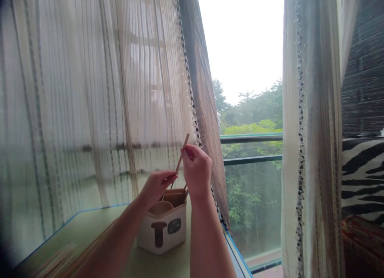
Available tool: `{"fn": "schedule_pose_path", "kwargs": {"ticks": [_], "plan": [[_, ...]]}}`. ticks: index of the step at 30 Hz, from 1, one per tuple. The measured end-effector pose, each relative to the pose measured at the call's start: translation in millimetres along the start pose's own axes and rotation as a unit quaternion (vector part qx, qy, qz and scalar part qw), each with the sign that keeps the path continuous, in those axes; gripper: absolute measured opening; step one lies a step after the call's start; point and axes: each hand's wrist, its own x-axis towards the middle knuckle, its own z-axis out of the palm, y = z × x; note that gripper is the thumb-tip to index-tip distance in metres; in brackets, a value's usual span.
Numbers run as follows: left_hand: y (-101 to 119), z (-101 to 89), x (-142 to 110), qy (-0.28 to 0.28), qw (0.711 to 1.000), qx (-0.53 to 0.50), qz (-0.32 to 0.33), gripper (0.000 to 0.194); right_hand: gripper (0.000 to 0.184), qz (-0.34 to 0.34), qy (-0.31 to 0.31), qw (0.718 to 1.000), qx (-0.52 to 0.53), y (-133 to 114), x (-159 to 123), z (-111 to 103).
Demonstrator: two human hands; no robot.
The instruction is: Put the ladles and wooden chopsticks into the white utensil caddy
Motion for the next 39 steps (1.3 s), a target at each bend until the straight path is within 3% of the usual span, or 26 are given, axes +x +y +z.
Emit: {"fn": "schedule_pose_path", "kwargs": {"ticks": [8,14,18,22,26,28,31,36,39], "plan": [[-10,20.4,-7,-0.046,0.998,0.016,-0.034,0.028,0.016,-0.026,-0.030,0.989,-0.143,23,3,10],[-21,27.4,-10,-0.047,0.997,-0.021,-0.060,0.027,0.016,-0.040,-0.019,0.983,-0.178,36,5,13],[-22,27.9,-8,-0.012,0.990,-0.104,-0.094,0.030,0.016,-0.046,-0.023,0.982,-0.183,37,4,14],[-25,30.7,-7,0.014,0.963,-0.241,-0.118,0.035,0.015,-0.063,-0.015,0.976,-0.206,35,1,21],[-28,34.0,-7,0.014,0.950,-0.284,-0.128,0.034,0.016,-0.068,-0.011,0.973,-0.221,33,0,24],[-29,34.2,-8,0.010,0.958,-0.257,-0.128,0.033,0.025,-0.067,-0.008,0.976,-0.209,31,1,22],[-27,33.7,-9,-0.012,0.982,-0.137,-0.127,0.027,0.037,-0.074,-0.018,0.976,-0.202,29,4,16],[-27,37.6,-12,-0.067,0.987,-0.001,-0.143,0.019,0.031,-0.095,-0.036,0.959,-0.266,31,7,9],[-30,40.4,-13,-0.071,0.984,0.038,-0.161,0.019,0.031,-0.048,-0.055,0.953,-0.295,38,7,5]]}}
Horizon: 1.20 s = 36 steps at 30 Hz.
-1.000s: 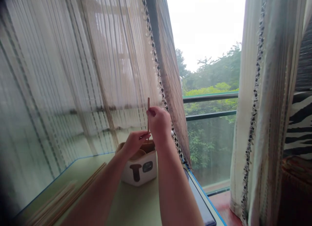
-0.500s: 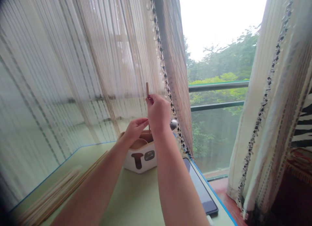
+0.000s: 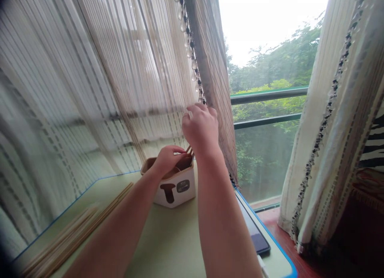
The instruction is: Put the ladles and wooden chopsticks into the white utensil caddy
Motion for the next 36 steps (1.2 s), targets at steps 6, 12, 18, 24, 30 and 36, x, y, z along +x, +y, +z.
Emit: {"fn": "schedule_pose_path", "kwargs": {"ticks": [6,12,18,24,30,36], "plan": [[-2,1.2,-1,-0.006,1.000,0.005,-0.005,0.021,0.040,0.063,-0.032,0.997,-0.020,11,0,4],[0,-0.6,-3,0.001,1.000,0.018,0.018,0.019,0.039,0.094,-0.020,0.995,-0.016,11,1,3],[0,-0.7,-3,0.001,0.999,0.030,0.039,0.017,0.031,0.106,-0.026,0.994,-0.020,8,3,-3],[6,-1.5,-4,-0.002,0.997,0.050,0.051,0.018,0.030,0.103,0.004,0.995,-0.007,9,6,-3],[9,-1.7,-5,0.015,0.995,0.058,0.075,0.015,0.030,0.149,-0.022,0.988,-0.024,15,7,-2],[9,-0.1,-3,0.003,0.995,0.062,0.084,0.017,0.016,0.142,-0.048,0.988,0.025,22,1,-1]]}}
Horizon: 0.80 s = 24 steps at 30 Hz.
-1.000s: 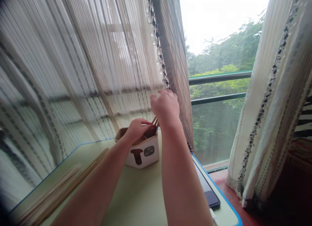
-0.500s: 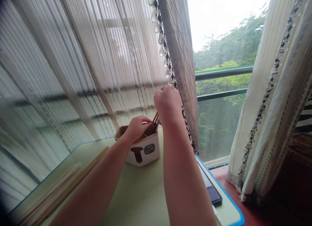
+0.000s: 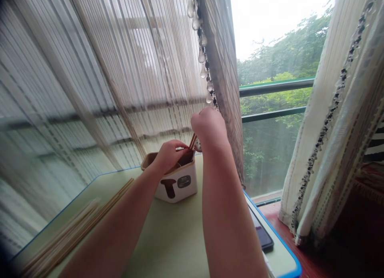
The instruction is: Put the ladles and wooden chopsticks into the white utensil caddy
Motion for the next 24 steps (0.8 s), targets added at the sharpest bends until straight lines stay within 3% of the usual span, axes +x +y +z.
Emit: {"fn": "schedule_pose_path", "kwargs": {"ticks": [7,10,13,16,21,24], "plan": [[2,0.1,-1,0.009,1.000,0.004,0.002,0.016,0.015,0.027,-0.046,0.997,-0.051,-7,-2,-3],[6,-0.6,0,0.019,1.000,0.020,-0.002,0.016,0.015,-0.002,-0.055,0.996,-0.064,-12,-4,-7],[9,-7.9,1,0.067,0.998,0.012,-0.012,0.015,0.016,-0.039,-0.074,0.995,-0.052,-19,-9,-13],[15,-29.8,0,0.153,0.988,-0.028,-0.020,0.018,0.019,-0.069,-0.095,0.993,-0.032,-31,-16,-19],[33,-92.9,-21,0.325,0.944,-0.042,-0.042,0.023,0.020,-0.143,-0.089,0.983,0.069,-55,-28,-17],[31,-122.1,-42,0.364,0.927,0.011,-0.089,0.024,0.023,-0.162,-0.090,0.975,0.121,-69,-38,-3]]}}
